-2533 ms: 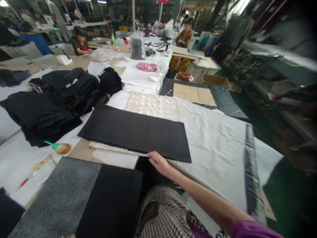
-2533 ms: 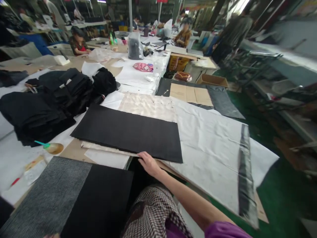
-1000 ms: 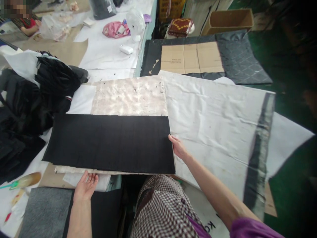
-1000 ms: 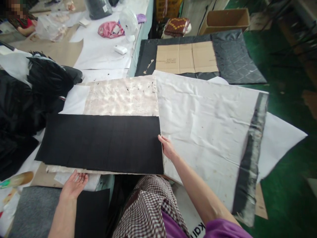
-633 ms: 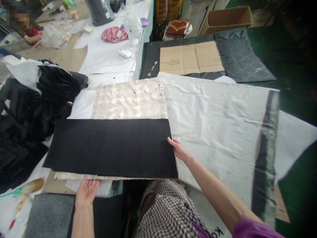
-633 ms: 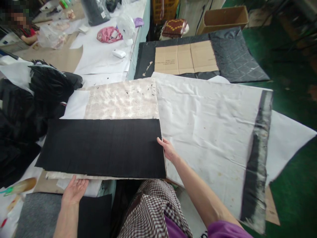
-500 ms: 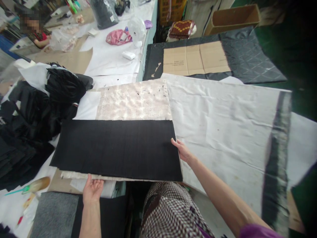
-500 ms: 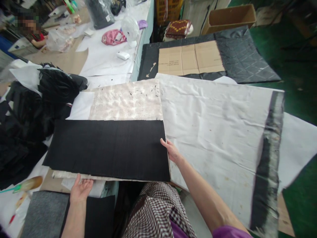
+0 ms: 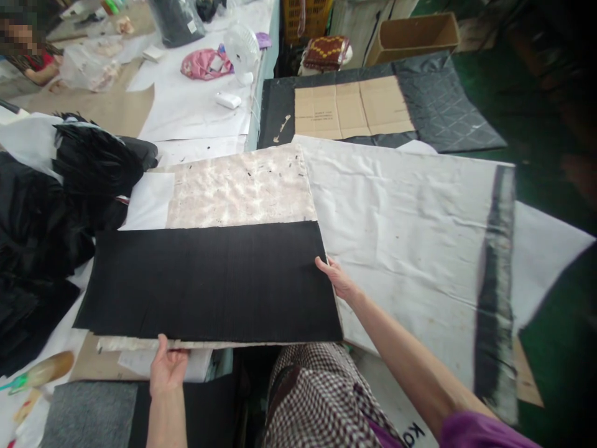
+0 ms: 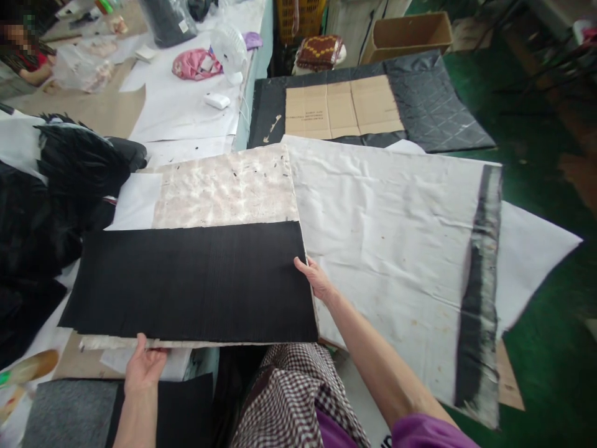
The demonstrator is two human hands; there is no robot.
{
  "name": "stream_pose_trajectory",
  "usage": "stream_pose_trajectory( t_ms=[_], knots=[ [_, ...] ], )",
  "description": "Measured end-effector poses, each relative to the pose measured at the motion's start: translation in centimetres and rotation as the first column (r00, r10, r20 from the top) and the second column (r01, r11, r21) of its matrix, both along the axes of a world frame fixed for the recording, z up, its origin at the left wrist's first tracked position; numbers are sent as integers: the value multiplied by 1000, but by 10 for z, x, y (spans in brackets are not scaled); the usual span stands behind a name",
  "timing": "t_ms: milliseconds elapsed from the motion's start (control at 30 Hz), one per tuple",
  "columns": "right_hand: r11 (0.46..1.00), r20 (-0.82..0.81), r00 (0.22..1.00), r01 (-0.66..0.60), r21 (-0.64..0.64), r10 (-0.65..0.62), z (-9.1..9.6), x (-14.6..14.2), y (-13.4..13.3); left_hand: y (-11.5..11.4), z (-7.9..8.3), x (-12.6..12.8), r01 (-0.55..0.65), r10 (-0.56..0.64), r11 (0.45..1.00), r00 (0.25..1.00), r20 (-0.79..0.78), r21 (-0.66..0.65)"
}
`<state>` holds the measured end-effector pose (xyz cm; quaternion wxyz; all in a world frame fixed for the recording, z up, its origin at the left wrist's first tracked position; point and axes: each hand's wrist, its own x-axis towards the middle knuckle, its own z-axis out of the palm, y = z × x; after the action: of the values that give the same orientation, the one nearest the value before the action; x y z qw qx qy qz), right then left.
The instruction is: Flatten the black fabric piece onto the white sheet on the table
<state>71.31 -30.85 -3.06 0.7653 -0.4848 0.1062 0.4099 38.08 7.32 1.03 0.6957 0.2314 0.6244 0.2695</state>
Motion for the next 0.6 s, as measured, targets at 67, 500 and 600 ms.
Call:
stream_pose_trajectory(
  t_ms=[67,500,600],
  knots=[
    [1000,7,1000,2,1,-2,-1,0,0,1,-2,-2,-21,21,1000,1000,-2,-10],
    [996,-49,995,87,-23,-88,-23,-2,1,-17,28,-36,483,-406,875,738,-539,2],
    [993,-79,991,110,-36,-113,-25,-2,0,-27,38,-24,763,-415,646,321,-852,-27]
  ],
)
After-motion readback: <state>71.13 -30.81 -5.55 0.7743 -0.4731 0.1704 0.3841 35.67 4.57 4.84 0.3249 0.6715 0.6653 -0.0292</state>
